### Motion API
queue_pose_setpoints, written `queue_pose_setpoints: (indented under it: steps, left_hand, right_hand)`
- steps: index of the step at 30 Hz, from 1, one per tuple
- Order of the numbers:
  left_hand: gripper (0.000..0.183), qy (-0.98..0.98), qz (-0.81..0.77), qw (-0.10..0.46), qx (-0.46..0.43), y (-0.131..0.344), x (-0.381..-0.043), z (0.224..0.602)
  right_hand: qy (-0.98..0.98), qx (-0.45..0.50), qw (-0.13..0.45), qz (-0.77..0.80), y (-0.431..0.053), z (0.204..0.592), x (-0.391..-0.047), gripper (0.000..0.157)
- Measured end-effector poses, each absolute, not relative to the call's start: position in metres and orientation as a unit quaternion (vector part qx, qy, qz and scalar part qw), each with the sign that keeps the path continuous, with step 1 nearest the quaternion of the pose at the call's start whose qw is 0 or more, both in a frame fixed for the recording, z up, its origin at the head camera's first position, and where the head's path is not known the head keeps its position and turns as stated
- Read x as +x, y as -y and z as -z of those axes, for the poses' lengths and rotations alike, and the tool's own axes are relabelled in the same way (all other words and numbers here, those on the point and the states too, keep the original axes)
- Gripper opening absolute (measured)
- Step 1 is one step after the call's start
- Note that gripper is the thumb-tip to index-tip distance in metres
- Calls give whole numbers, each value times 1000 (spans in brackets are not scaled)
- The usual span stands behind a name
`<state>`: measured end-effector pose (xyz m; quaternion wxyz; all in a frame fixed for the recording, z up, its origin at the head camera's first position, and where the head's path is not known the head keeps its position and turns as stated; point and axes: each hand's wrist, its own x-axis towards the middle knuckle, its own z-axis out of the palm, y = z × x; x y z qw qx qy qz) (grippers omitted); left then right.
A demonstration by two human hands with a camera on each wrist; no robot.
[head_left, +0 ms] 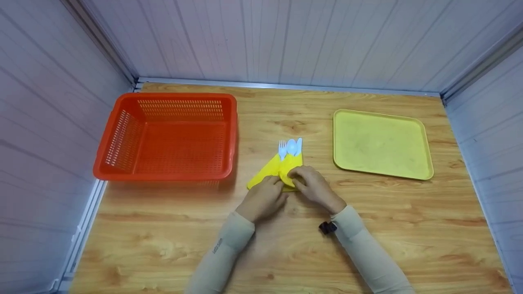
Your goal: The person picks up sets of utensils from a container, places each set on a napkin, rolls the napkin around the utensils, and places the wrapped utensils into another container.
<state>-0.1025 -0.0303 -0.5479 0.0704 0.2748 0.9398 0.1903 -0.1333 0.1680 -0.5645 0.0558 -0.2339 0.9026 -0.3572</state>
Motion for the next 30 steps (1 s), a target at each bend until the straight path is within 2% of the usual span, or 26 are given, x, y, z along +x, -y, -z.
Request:
queue_pose_setpoints:
  steps: [7, 10, 15, 22, 26, 30]
  left_hand:
    - [22, -961, -133, -43, 238, 37, -93, 541]
    - [17, -955, -128, -57, 260, 35, -89, 544]
    - [29, -952, -94, -27, 291, 33, -81, 554]
    - [48, -961, -60, 30, 269, 33, -76, 558]
    - [49, -967, -58, 47, 245, 33, -78, 558]
    - [45, -973, -63, 36, 221, 34, -78, 558]
  right_hand:
    - [-914, -296, -3, 278, -164, 567, -131, 20]
    - [-917, -310, -25, 249, -162, 568, -131, 21]
    - [-923, -319, -29, 213, -160, 569, -131, 24]
    - [-918, -349, -40, 182, -159, 569, -132, 27]
    - [-923, -352, -37, 152, -156, 566, -132, 26]
    - [-927, -351, -32, 125, -153, 565, -134, 26]
